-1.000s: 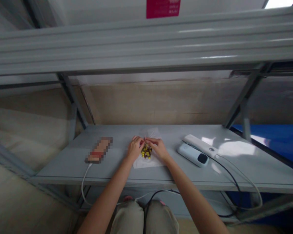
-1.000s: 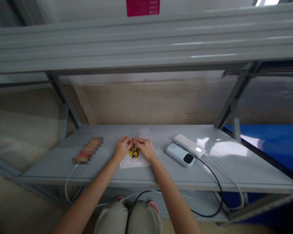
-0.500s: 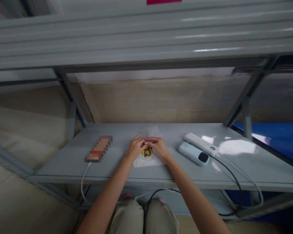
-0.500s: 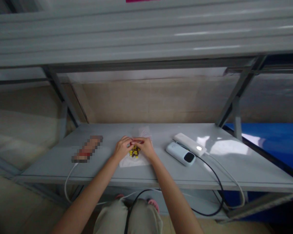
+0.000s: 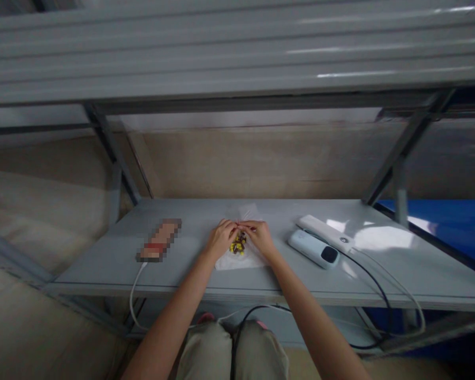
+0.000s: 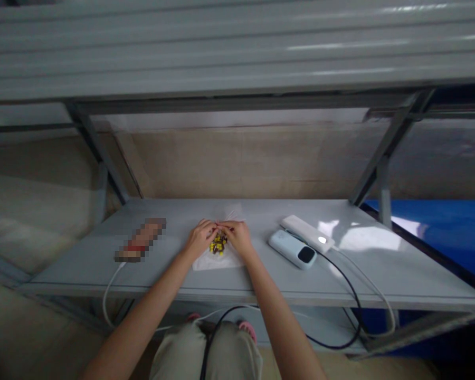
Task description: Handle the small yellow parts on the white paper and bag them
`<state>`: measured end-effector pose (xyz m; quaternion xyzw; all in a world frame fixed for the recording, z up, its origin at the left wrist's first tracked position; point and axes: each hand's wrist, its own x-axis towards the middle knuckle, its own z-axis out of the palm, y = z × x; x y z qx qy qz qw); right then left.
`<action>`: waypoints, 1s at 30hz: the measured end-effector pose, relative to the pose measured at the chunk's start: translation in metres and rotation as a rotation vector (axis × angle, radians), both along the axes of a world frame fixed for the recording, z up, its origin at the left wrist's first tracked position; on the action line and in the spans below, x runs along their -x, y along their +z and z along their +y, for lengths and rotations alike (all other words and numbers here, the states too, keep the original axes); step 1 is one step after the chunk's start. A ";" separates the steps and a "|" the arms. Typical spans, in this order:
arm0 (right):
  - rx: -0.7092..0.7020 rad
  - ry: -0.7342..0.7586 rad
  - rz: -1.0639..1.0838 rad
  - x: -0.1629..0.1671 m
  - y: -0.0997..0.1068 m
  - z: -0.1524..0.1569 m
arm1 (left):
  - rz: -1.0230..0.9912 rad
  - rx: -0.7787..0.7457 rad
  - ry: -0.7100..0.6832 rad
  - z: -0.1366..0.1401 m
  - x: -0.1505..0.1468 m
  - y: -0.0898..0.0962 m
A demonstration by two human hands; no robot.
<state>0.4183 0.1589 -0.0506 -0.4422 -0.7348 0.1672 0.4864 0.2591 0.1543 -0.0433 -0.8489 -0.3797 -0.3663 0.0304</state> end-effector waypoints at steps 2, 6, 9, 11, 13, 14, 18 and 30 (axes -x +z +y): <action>0.011 0.014 0.014 0.000 0.000 0.000 | -0.021 -0.003 -0.003 0.000 0.000 0.000; 0.021 0.042 0.048 0.000 0.000 0.001 | -0.063 -0.013 -0.015 0.001 0.001 -0.002; 0.022 0.049 0.051 0.000 0.000 0.001 | -0.074 -0.012 -0.020 0.002 0.002 -0.002; 0.026 0.046 0.064 0.001 0.000 0.000 | -0.079 -0.007 -0.024 0.003 0.002 -0.003; 0.032 0.041 0.080 0.001 0.001 0.000 | -0.086 0.004 -0.027 0.004 0.002 -0.003; 0.036 0.039 0.084 0.001 0.001 0.000 | -0.091 0.010 -0.028 0.004 0.002 -0.003; 0.027 0.046 0.061 0.001 0.001 -0.001 | -0.095 0.028 -0.032 0.004 0.001 -0.002; 0.044 0.012 0.146 0.005 -0.002 -0.001 | -0.154 -0.059 0.076 0.002 -0.002 0.001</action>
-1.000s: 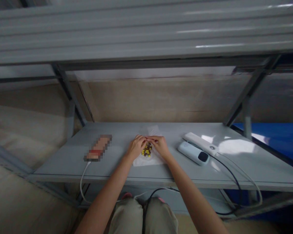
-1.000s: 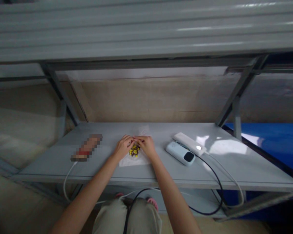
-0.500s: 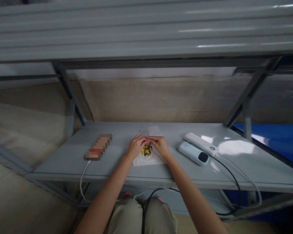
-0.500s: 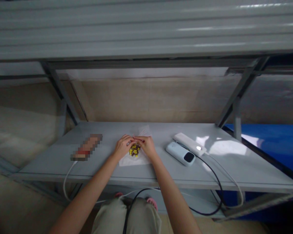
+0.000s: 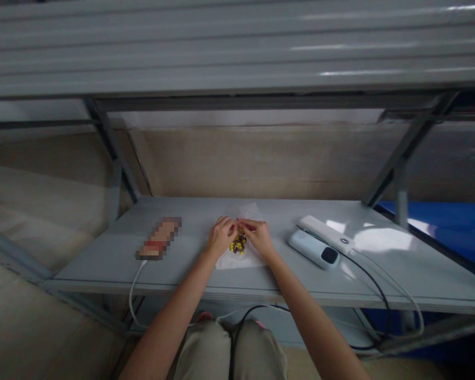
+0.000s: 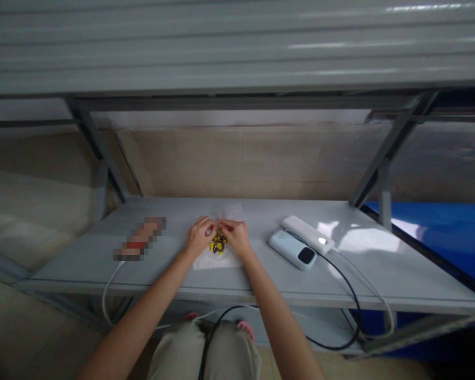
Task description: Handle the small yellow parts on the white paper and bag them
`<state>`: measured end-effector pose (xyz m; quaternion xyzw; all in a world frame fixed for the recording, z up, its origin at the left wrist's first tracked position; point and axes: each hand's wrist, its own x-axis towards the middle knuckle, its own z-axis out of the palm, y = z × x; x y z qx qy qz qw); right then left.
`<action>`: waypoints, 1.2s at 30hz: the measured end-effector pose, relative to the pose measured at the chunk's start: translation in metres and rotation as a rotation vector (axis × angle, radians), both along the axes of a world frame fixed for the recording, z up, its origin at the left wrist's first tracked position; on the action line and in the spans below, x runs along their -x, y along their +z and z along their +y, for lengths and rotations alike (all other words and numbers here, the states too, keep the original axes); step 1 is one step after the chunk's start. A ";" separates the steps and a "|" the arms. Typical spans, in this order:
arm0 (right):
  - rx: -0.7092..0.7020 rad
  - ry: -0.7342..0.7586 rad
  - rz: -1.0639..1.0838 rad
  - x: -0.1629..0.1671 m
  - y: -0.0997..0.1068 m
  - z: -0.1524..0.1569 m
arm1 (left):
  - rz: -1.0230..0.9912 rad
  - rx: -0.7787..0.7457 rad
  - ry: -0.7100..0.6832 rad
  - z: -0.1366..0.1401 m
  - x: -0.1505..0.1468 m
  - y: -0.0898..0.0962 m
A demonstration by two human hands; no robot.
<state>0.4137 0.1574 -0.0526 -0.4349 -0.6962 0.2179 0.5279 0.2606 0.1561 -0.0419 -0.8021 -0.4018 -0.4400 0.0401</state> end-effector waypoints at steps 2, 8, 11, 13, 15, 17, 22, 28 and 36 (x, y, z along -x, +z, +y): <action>0.012 -0.016 0.051 -0.002 -0.001 0.002 | -0.047 -0.022 0.049 0.000 0.002 0.001; 0.027 -0.016 0.041 -0.003 0.004 -0.001 | -0.039 -0.036 0.039 -0.001 0.004 0.003; 0.030 0.016 0.023 -0.001 0.009 -0.004 | 0.003 -0.039 0.024 -0.004 0.002 0.003; 0.035 0.076 0.020 0.001 0.009 -0.005 | 0.058 -0.037 -0.025 -0.005 0.001 0.002; 0.045 0.103 0.029 0.003 0.007 -0.003 | 0.104 -0.041 -0.088 -0.006 0.000 0.001; 0.052 0.082 0.051 0.003 0.004 -0.001 | 0.127 -0.054 -0.138 -0.007 -0.002 0.000; 0.092 0.110 0.178 0.000 0.001 0.003 | 0.127 -0.049 -0.189 -0.010 -0.002 0.001; 0.202 0.284 0.392 -0.005 0.010 -0.002 | -0.361 0.138 -0.136 0.010 0.001 -0.010; 0.349 0.370 0.536 -0.004 0.010 -0.003 | -0.854 0.825 -0.434 0.025 0.003 -0.015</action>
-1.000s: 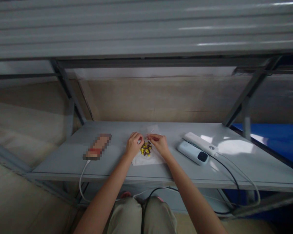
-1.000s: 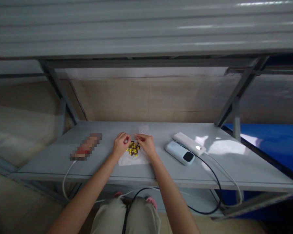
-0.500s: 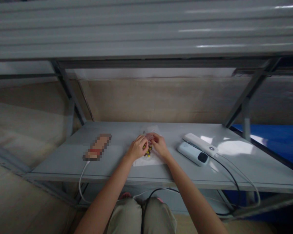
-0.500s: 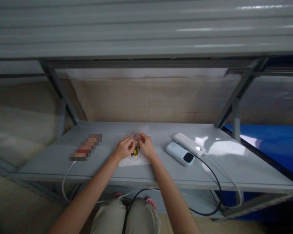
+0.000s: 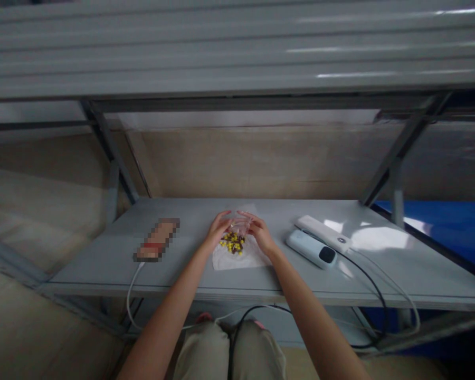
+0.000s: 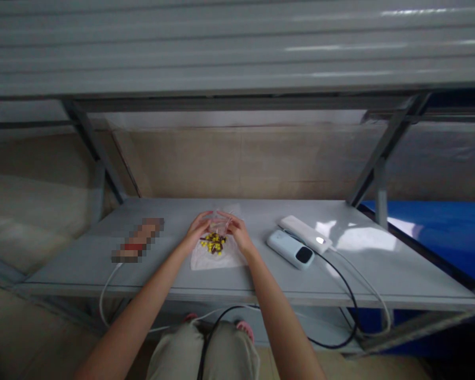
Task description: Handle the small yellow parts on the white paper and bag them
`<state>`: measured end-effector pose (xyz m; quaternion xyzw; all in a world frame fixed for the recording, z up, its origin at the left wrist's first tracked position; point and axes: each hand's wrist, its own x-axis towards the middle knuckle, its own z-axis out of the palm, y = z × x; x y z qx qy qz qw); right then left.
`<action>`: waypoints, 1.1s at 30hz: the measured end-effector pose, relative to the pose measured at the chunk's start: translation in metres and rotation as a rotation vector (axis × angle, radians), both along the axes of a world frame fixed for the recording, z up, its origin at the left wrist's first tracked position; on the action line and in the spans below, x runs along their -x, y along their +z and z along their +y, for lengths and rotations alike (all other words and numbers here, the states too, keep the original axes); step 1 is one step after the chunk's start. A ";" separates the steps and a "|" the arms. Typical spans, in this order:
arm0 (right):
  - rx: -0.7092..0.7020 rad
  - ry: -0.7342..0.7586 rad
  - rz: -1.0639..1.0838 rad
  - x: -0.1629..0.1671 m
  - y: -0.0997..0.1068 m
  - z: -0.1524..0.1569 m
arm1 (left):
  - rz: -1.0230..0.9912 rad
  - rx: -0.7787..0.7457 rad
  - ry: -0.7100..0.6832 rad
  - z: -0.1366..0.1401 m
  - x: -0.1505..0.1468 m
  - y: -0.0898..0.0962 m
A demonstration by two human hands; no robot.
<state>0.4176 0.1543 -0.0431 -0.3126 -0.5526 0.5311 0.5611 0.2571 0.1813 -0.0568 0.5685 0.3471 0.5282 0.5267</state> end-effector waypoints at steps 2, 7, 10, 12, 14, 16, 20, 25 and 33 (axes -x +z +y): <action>0.001 -0.004 -0.001 0.000 -0.001 0.000 | -0.062 -0.017 0.031 -0.003 0.002 0.005; 0.007 -0.056 -0.114 -0.001 0.000 0.000 | -0.134 -0.047 0.186 -0.002 0.006 0.012; -0.032 -0.153 -0.144 -0.003 0.000 0.002 | -0.120 -0.075 0.217 0.000 0.006 0.011; -0.061 -0.216 -0.181 -0.004 -0.001 0.004 | -0.126 -0.089 0.223 -0.001 0.006 0.011; -0.075 -0.260 -0.251 -0.005 -0.004 0.006 | -0.133 -0.104 0.229 -0.002 0.007 0.012; -0.075 -0.262 -0.319 -0.005 -0.008 0.009 | -0.137 -0.123 0.258 -0.003 0.009 0.013; -0.140 -0.263 -0.501 -0.003 -0.015 0.010 | -0.187 -0.149 0.335 -0.005 0.013 0.018; -0.248 -0.355 -0.805 -0.003 -0.017 0.006 | -0.196 -0.112 0.281 -0.007 0.013 0.021; -0.411 -0.400 -0.800 -0.009 -0.023 0.013 | -0.157 -0.136 0.212 -0.013 0.012 0.026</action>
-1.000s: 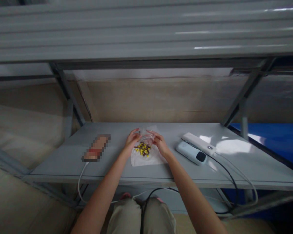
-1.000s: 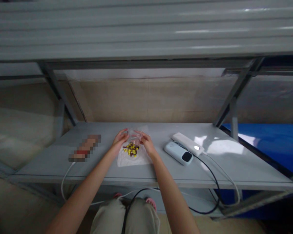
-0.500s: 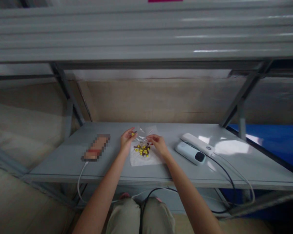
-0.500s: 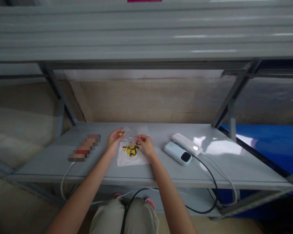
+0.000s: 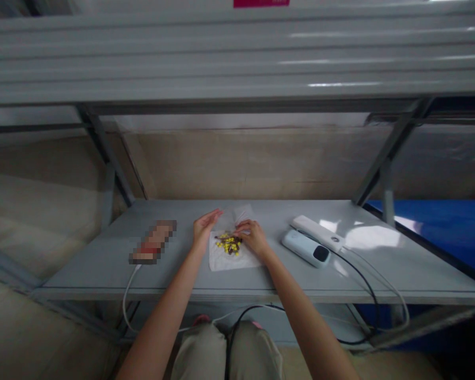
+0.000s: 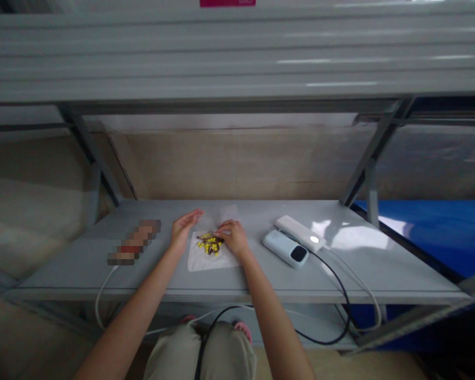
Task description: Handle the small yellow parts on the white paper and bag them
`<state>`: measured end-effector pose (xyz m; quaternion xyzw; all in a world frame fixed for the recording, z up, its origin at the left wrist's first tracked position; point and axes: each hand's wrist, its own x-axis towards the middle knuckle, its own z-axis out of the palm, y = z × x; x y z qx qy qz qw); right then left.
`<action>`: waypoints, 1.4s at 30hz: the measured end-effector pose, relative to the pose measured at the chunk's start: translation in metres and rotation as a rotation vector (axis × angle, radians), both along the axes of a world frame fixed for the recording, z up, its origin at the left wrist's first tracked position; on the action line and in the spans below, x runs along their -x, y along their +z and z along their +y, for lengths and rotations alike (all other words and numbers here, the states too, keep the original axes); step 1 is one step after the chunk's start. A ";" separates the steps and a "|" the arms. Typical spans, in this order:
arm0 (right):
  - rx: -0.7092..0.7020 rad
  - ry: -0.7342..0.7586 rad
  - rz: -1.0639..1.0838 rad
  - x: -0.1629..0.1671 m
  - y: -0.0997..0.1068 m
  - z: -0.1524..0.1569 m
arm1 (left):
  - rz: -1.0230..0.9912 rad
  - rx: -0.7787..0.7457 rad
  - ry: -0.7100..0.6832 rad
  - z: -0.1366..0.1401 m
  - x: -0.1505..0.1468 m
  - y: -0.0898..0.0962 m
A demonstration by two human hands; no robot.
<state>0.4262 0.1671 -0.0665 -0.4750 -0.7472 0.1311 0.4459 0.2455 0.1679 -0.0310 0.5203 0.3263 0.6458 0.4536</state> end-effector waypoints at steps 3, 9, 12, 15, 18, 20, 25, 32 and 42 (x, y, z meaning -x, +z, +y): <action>0.017 -0.004 0.043 -0.001 -0.004 0.003 | 0.003 0.013 0.023 0.000 0.002 0.000; 0.083 -0.018 0.067 -0.003 -0.006 0.005 | -0.031 0.000 0.148 0.002 0.005 -0.001; 0.107 -0.016 0.073 -0.003 -0.006 0.006 | -0.019 -0.044 0.242 0.003 0.004 -0.002; 0.117 -0.005 0.087 -0.004 -0.006 0.006 | 0.046 -0.084 0.337 0.003 0.004 -0.004; 0.120 0.017 0.106 -0.004 -0.006 0.007 | 0.190 -0.108 0.371 0.005 0.005 -0.007; 0.121 0.024 0.128 -0.004 -0.007 0.008 | 0.291 -0.115 0.415 0.006 0.006 -0.008; 0.123 0.043 0.158 -0.004 -0.006 0.007 | 0.331 -0.151 0.563 0.003 0.009 -0.007; 0.145 0.059 0.280 -0.004 -0.001 0.007 | 0.221 -0.168 0.508 0.004 0.010 -0.007; 0.175 -0.006 0.455 -0.006 0.000 0.008 | 0.533 -0.118 0.166 0.018 0.003 -0.029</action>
